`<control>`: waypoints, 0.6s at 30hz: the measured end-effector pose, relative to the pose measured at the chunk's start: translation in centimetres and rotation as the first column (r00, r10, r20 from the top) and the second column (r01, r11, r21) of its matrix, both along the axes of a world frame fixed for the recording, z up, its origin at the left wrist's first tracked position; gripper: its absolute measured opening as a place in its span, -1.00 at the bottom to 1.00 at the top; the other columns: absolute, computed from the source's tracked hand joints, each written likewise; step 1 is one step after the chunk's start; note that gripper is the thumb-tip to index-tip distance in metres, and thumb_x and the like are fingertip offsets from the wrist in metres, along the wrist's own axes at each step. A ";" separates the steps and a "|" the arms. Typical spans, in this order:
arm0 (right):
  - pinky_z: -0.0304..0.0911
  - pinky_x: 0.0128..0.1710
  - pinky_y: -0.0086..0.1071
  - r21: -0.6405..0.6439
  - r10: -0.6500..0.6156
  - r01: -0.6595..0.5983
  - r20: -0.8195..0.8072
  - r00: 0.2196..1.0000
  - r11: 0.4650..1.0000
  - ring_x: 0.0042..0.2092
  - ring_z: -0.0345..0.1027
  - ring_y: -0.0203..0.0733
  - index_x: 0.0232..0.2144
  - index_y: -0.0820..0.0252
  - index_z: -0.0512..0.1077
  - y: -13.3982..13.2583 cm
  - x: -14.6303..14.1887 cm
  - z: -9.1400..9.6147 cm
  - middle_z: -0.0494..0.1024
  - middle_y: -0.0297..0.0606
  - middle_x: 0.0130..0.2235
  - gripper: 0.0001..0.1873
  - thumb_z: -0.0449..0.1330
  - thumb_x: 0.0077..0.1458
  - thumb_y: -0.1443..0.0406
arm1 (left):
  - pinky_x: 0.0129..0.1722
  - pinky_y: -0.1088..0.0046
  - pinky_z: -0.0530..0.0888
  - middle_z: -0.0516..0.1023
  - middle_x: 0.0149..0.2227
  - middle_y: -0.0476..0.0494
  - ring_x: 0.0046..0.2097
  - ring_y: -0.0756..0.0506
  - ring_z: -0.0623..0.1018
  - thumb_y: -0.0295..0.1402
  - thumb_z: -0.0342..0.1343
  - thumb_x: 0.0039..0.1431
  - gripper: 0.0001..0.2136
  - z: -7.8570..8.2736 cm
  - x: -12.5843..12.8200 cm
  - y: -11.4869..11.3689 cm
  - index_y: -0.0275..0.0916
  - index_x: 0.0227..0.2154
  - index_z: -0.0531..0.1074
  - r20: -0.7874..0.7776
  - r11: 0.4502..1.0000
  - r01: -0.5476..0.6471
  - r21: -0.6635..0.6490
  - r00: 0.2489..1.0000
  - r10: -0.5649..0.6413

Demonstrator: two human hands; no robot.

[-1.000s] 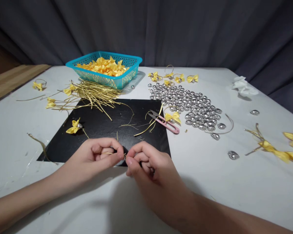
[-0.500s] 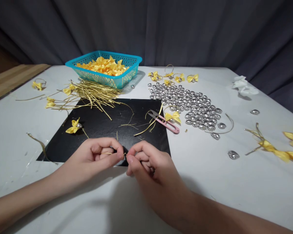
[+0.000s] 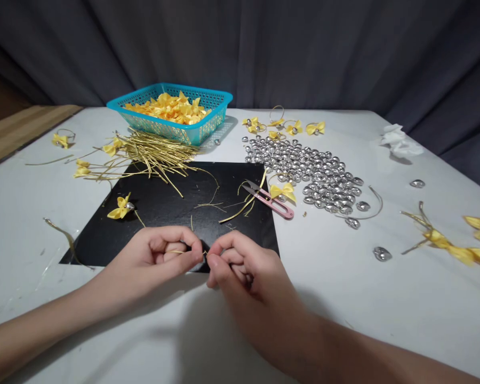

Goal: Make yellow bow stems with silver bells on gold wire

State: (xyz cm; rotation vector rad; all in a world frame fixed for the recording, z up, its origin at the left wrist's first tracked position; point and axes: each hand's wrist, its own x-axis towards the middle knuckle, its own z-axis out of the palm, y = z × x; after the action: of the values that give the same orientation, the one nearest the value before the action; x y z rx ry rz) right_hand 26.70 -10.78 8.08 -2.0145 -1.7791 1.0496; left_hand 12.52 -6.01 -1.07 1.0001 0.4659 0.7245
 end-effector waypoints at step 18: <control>-0.03 -0.62 -0.52 -0.010 0.000 0.000 0.019 1.000 1.000 -0.59 0.06 -0.41 -0.38 0.18 0.29 0.0 -0.1 0.1 0.43 -0.36 -0.53 -0.84 0.01 0.21 0.24 | -0.68 0.57 -0.07 0.02 -0.74 0.21 -0.64 0.12 -0.03 -0.26 0.09 0.07 -0.81 -0.4 -0.1 0.1 -0.31 -0.49 0.38 -0.025 1.000 0.004 0.008 1.000 -0.004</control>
State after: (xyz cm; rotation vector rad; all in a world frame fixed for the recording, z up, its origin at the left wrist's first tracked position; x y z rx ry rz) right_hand 26.56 -10.83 8.19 -2.0371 -1.7870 1.0440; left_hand 12.41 -5.91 -1.47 1.0186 0.4828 0.7120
